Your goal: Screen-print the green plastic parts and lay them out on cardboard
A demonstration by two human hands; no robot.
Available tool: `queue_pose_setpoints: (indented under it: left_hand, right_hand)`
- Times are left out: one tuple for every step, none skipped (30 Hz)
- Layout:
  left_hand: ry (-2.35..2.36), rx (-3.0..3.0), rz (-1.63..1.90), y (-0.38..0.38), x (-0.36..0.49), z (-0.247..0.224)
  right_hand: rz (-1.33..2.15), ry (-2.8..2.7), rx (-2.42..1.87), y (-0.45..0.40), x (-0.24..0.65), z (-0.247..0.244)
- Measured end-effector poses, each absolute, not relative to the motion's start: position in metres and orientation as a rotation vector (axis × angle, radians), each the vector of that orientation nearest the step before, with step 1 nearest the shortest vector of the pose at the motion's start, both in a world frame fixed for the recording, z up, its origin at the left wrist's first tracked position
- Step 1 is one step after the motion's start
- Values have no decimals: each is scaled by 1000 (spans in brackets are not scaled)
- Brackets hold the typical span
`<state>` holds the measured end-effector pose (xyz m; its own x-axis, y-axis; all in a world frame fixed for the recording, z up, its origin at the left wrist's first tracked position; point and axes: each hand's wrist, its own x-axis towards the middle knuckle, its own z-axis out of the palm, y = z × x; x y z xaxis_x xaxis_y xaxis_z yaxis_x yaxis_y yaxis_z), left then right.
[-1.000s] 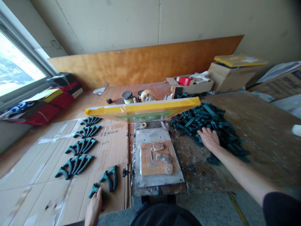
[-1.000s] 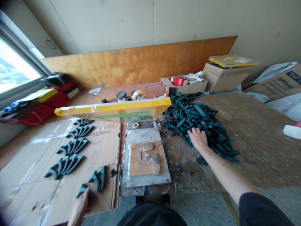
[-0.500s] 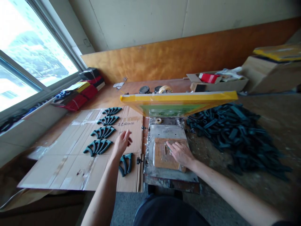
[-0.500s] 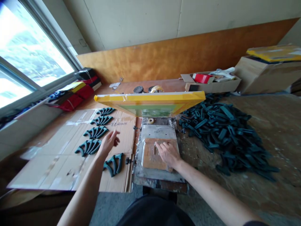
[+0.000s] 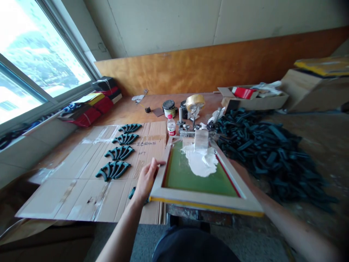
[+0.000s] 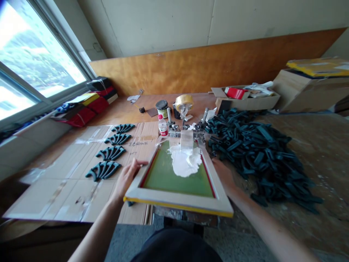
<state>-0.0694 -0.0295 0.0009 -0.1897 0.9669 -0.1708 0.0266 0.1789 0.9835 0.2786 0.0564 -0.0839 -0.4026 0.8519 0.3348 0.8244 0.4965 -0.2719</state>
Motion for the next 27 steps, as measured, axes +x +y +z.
queue_pose_setpoints:
  left_hand:
    - [1465,981,1109,-39,-70,-20]
    - [1468,962,1052,-46,-71,-40]
    - [1475,956,1016,-50,-70,-61]
    - [1497,964,989,-53,-69,-79]
    - [1538,984,965,-53,-69,-95]
    - [1592,1008,941,-53,-68,-107]
    - [1643,1033,913,-51,-68,-115]
    - [1679,1054,884,-50,-68,-120]
    - [1701,1069,861,-49,-69,-122]
    - [1713,1079,843,-48,-69,-123]
    - [1720,1083,829,-47,-70,-122]
    - [1725,1085,818,-47,-71,-120]
    - [1728,1085,813,-47,-71,-119]
    - [1731,1083,813,-48,-71,-118]
    - [1736,1082,817,-48,-71,-117]
    - [1739,1084,823,-48,-71,-117]
    - [1742,1089,829,-49,-71,-118]
    - [1744,1097,836,-49,-71,-119]
    - [1745,1105,841,-49,-70,-120]
    - [1743,1111,844,-49,-70,-121]
    - [1742,1112,846,-49,-70,-121]
    - [1741,1106,846,-49,-70,-120]
    - [1738,1094,845,-49,-70,-119]
    - [1732,1079,847,-49,-69,-118]
    - [1721,1064,854,-49,-69,-117]
    - [1706,1049,867,-49,-69,-115]
    - [1688,1035,884,-50,-68,-114]
  right_hand:
    - [57,-2258,-1450,67,286,-77]
    - [30,-2206,-1493,77,288,-69]
    - [6,-2174,-1506,87,284,-61]
    - [-12,-2180,-1486,94,275,-54]
    - [-23,-2222,-1445,100,262,-49]
    - [-22,-2301,-1398,104,247,-44]
    - [-8,-2401,-1364,106,231,-41]
    - [17,-2496,-1365,105,217,-41]
    - [48,-2575,-1390,102,205,-42]
    - [73,-2635,-1416,96,197,-44]
    - [83,-2677,-1426,89,193,-48]
    - [78,-2706,-1402,80,193,-52]
    - [67,-2734,-1337,70,196,-55]
    - [65,-2771,-1230,61,201,-58]
    - [79,-2815,-1098,52,208,-59]
    - [109,-2856,-965,46,215,-58]
    - [156,-2894,-847,43,221,-56]
    - [211,-2926,-756,42,226,-53]
    - [261,-2945,-705,43,229,-49]
    - [294,-2945,-697,46,230,-46]
    - [301,-2926,-726,50,229,-45]
    - [276,-2889,-776,52,226,-45]
    - [222,-2839,-821,53,223,-47]
    - [153,-2787,-841,51,221,-52]
    - [90,-2740,-831,47,219,-57]
    - [45,-2708,-793,42,219,-63]
    - [23,-2688,-741,36,221,-68]
